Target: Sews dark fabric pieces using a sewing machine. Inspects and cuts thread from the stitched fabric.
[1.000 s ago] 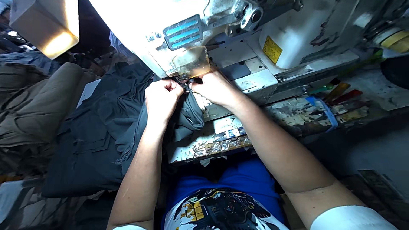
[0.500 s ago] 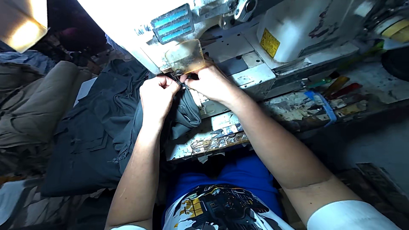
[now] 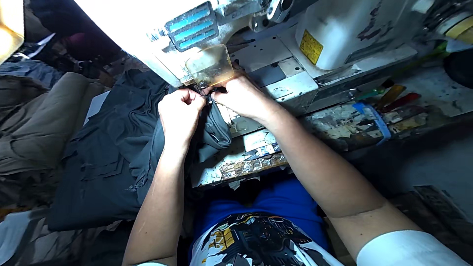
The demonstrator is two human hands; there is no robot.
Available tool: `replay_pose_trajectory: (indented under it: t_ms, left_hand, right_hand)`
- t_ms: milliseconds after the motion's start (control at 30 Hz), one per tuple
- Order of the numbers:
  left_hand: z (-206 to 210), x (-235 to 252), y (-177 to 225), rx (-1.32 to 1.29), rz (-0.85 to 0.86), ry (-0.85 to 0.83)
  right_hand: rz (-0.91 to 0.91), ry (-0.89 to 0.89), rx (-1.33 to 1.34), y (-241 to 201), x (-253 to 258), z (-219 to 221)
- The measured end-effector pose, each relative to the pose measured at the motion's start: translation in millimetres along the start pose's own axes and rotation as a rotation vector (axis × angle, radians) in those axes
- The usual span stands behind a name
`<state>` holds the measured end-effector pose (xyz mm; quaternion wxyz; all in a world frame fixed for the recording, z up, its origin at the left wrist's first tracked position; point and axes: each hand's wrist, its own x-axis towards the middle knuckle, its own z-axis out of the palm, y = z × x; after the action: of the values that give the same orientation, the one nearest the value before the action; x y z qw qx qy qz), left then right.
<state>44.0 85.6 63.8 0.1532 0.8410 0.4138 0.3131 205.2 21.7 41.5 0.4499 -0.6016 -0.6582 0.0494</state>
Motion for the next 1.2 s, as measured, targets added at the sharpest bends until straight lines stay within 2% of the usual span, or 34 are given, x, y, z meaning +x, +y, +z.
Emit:
replay_pose_trajectory:
  t_ms: [333,1200]
  left_hand:
    - [0.4,-4.2,-3.1,-0.055,0.036,0.030]
    - [1.4,-2.3,-0.9,0.003,0.016,0.037]
  right_hand:
    - [0.019,0.015,0.019,-2.4,-1.1,-1.4]
    - [-0.024,0.030,0.018,4.9,1.2,3.5]
